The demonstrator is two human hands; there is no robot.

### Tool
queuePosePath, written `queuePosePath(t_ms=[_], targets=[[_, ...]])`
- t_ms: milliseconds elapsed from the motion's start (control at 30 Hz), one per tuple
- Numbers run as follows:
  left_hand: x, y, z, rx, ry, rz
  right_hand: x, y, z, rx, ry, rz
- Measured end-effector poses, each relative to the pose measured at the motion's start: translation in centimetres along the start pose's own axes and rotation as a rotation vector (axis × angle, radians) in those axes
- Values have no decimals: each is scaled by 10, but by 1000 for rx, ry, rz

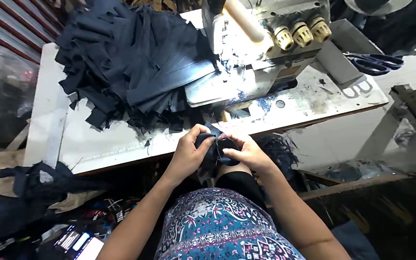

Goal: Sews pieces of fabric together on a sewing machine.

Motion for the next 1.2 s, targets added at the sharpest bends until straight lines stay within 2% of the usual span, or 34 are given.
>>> queuePosePath(t_ms=[167,333,467,600,733,867,933,1067,1200], targets=[[2,0,2,83,34,20,0,-4,-4,-41,-35,34],[3,3,2,150,45,33,2,-6,0,-2,-62,-85],[3,15,4,119,69,53,8,10,0,-175,-103,-117],[3,25,6,106,59,74,13,22,-7,-562,-47,78],[3,25,7,94,13,78,12,20,-18,-786,71,237],[4,27,15,32,-15,-26,12,19,-19,-911,114,218],[5,31,20,122,-45,-138,12,21,-16,-929,124,164],[7,43,15,341,-23,-388,14,21,-13,-847,33,-40],[13,41,12,307,-64,-375,10,17,-14,-778,51,-96]])
Point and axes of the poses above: each hand's wrist, its own x-axis away from the middle knuckle, its own y-axis out of the back of the hand, z = x × y, the point moved 1 cm from there along -x, towards the middle knuckle, and after that the axes turned 4 degrees about z, right-handed, at the moved point
